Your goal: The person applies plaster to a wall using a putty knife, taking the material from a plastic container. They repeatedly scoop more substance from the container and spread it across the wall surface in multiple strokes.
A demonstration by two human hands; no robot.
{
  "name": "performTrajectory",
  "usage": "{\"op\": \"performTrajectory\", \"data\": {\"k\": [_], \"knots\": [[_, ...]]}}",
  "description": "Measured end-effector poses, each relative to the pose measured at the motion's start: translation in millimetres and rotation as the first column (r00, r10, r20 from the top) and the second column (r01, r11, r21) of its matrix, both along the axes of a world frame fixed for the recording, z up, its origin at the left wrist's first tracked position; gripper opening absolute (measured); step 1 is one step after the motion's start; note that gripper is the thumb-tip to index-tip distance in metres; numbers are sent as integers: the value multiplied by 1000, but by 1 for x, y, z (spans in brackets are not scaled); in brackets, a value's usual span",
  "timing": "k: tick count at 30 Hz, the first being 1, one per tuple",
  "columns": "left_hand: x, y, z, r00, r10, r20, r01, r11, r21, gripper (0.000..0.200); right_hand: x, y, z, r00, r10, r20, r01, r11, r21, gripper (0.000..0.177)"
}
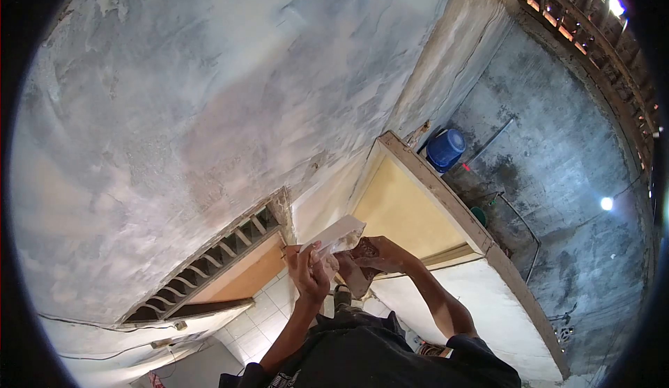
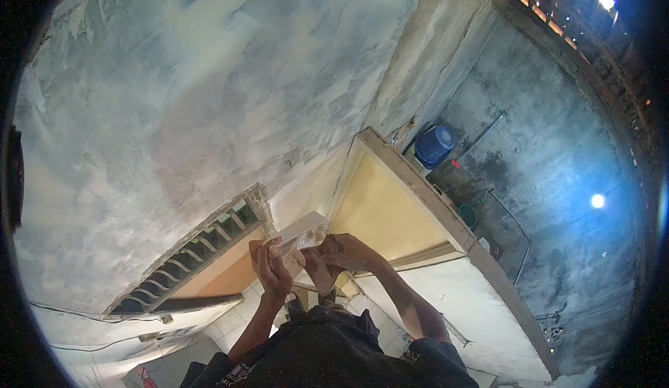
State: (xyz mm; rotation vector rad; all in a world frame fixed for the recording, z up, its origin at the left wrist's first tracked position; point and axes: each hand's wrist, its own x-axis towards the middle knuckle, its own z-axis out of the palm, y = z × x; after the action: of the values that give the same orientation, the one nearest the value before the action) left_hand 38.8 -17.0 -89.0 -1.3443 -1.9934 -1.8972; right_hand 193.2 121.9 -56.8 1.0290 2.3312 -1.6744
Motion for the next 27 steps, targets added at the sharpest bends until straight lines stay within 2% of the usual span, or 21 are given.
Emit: {"op": "performTrajectory", "data": {"k": [4,6,10,12,13,15,16,18,20,23,24,26,27], "knots": [[3,1,-3,998,25,65,-23,999,-24,25,1,1,-7,999,34,-34,-31,996,87,49],[4,2,-3,996,30,87,-27,999,-33,30,3,1,-9,1000,6,-16,-6,1000,2,49],[7,4,-5,996,38,85,-38,999,-3,32,8,2,-13,999,7,36,-9,999,48,49],[9,5,-7,995,35,89,-36,999,8,32,11,0,-11,997,-1,-72,-2,999,-45,47],[10,6,-7,996,26,89,-27,1000,16,32,11,-2,-8,998,-2,-70,-1,999,-40,47],[11,6,-9,996,19,91,-22,999,29,31,5,-10,8,996,52,75,-47,997,-67,43],[10,6,-12,997,7,73,-8,1000,12,31,10,-6,-10,998,61,-4,-61,997,-46,43],[11,5,-13,998,-3,56,3,1000,-5,30,11,-6,-4,998,55,-14,-56,998,-35,44],[11,5,-11,990,-36,133,32,999,30,22,10,-5,2,998,48,-32,-49,998,-26,46],[7,6,-8,979,-16,204,21,1000,-20,22,12,-3,16,995,66,-79,-64,998,27,46],[6,7,-11,979,-13,205,17,1000,-21,22,11,-6,30,996,23,-80,-19,999,49,45],[4,11,-17,839,-45,543,32,999,33,26,12,-11,51,995,-44,-85,54,991,123,38],[3,11,-16,839,-48,542,34,999,36,26,12,-11,55,995,-46,-86,56,991,125,38]]}}
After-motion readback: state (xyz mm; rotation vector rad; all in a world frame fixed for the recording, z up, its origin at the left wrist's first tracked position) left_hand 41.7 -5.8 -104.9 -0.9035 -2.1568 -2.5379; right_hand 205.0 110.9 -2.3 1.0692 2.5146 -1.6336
